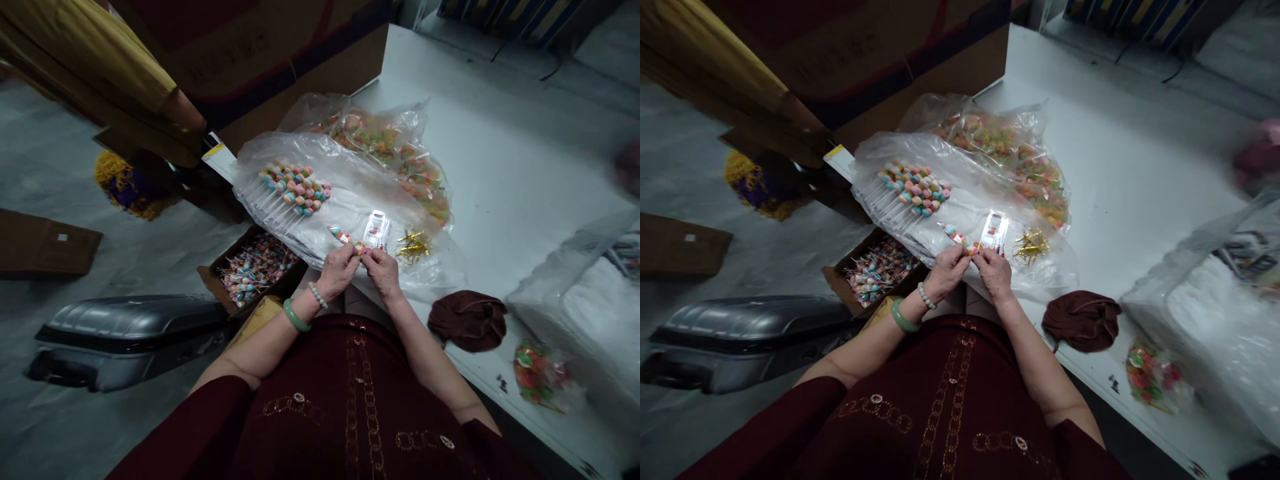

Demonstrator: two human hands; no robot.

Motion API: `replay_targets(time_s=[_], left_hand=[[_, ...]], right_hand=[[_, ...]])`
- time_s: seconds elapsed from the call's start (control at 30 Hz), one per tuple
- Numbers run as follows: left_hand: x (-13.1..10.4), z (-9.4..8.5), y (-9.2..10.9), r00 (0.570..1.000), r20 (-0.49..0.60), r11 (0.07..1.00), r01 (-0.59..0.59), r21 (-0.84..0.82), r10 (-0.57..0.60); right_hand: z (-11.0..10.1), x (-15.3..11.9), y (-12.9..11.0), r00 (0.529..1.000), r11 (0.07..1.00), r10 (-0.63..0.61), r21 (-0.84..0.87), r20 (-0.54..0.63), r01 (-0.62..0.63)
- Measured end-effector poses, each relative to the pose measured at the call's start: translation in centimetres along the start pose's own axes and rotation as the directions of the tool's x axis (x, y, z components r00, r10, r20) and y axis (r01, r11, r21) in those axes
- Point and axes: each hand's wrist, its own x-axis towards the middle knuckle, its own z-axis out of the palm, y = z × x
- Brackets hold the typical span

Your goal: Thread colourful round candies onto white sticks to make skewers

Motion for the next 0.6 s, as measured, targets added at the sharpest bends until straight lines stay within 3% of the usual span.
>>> replay_targets(time_s=[0.1,0.2,0.27,0.33,0.4,0.47,0.53,0.6], left_hand=[[-0.2,0.3,-0.2,0.999,0.016,0.999,-0.044,0.029,0.043],[-0.5,0.8,-0.8,0.999,-0.028,1.0,-0.027,0.014,0.027],[-0.6,1.0,-1.3,0.997,-0.076,0.999,0.025,-0.041,-0.028],[-0.7,1.0,-1.6,0.984,-0.139,0.988,0.099,-0.116,-0.115],[-0.8,1.0,-1.9,0.967,-0.179,0.974,0.15,-0.17,-0.18],[-1.0,1.0,-1.9,0.966,-0.187,0.974,0.146,-0.171,-0.177],[-1.3,1.0,-1.8,0.978,-0.169,0.984,0.095,-0.149,-0.12],[-1.6,1.0,-1.7,0.988,-0.142,0.989,0.045,-0.138,-0.065]], right_hand=[[0.6,0.5,-0.1,0.999,1.0,0.01,-0.007,-0.049,-0.01],[1.6,0.8,-0.3,0.993,0.992,0.069,0.113,-0.095,-0.058],[1.9,0.6,-0.6,0.99,0.947,0.144,0.289,-0.001,-0.137],[1.6,0.1,-1.0,0.97,0.858,0.181,0.456,0.164,-0.237],[1.0,-0.5,-1.5,0.943,0.777,0.172,0.549,0.285,-0.308],[0.5,-0.9,-1.9,0.929,0.733,0.163,0.589,0.333,-0.34],[0.4,-1.1,-2.2,0.937,0.73,0.171,0.599,0.305,-0.329],[0.6,-1.0,-2.1,0.966,0.78,0.172,0.572,0.195,-0.254]])
